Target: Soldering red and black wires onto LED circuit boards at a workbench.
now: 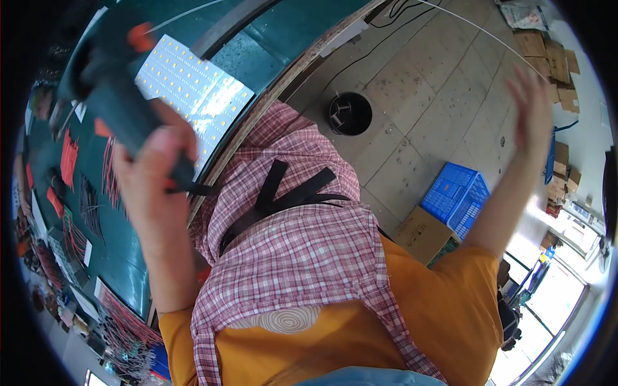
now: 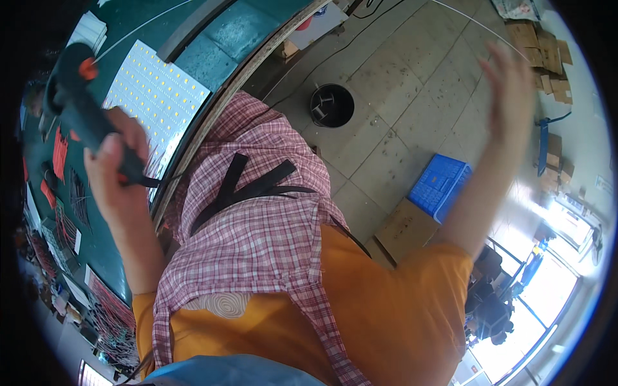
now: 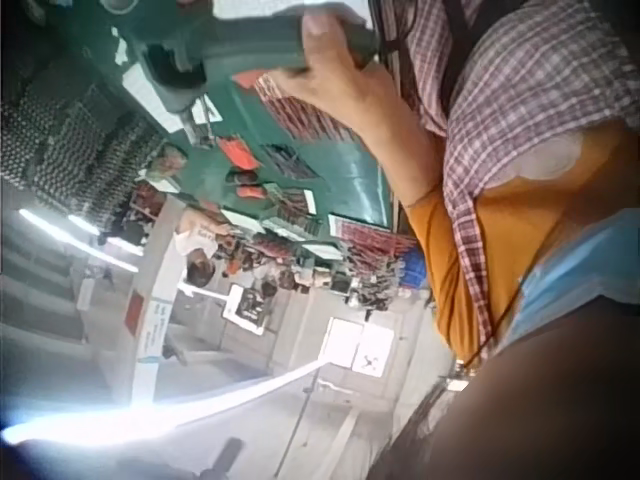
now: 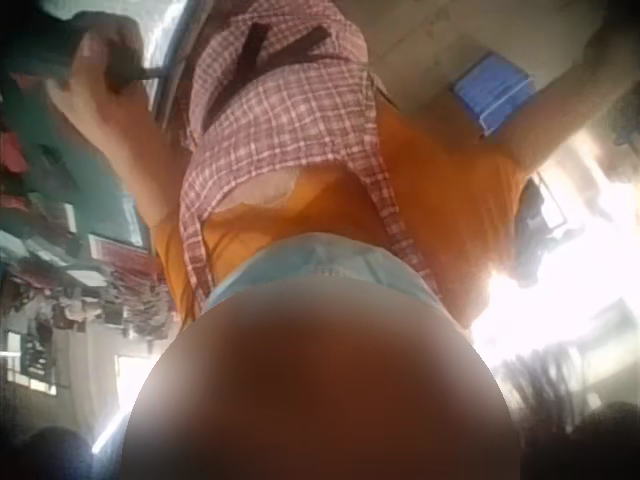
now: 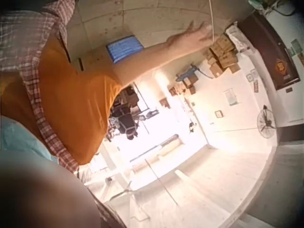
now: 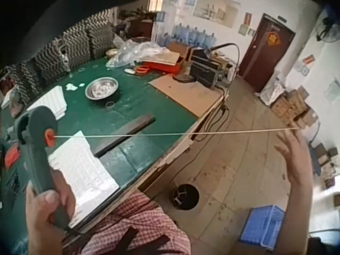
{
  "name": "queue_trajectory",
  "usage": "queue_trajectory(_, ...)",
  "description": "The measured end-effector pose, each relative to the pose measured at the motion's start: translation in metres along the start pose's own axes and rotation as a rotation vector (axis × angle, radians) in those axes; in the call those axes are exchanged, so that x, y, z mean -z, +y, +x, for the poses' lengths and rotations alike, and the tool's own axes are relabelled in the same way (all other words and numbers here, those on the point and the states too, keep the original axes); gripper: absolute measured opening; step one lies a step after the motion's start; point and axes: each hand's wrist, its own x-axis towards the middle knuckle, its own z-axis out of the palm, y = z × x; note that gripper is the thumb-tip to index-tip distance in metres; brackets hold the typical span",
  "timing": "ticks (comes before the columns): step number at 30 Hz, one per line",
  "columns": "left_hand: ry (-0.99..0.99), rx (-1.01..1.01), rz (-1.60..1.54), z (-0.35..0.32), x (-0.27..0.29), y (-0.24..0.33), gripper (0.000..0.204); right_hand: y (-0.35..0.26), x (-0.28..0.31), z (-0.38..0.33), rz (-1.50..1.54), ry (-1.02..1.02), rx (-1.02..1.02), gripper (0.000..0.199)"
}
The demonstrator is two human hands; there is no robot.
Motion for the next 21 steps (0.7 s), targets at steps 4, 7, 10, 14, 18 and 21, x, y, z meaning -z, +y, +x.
queue_trajectory(4, 0.160, -0.036, -0.018, 0.025, 0.052, 0.004, 0.024, 0.009, 0.215, 0.015, -0.083, 0.511, 0.039, 0.053)
queue_trajectory(7, 0.060, -0.016, -0.098, 0.045, 0.079, 0.008, 0.024, -0.019, 0.330, 0.007, -0.747, 0.404, -0.106, 0.051)
queue_trajectory(10, 0.108, 0.006, 0.006, 0.048, 0.072, 0.010, 0.022, -0.033, 0.343, -0.002, -1.000, 0.159, -0.345, 0.058)
queue_trajectory(14, -0.028, -0.283, 1.160, 0.032, 0.035, 0.002, 0.040, 0.004, 0.166, -0.047, -0.776, -0.405, -0.736, 0.038)
queue_trajectory(18, -0.130, 0.261, 0.287, 0.012, 0.012, -0.025, 0.069, 0.012, -0.093, -0.102, -0.217, -1.371, -0.430, 0.031)
queue_trajectory(21, -0.241, -0.075, 0.182, 0.000, 0.004, -0.032, 0.049, -0.038, -0.229, -0.121, 0.212, -1.280, -0.248, 0.051)
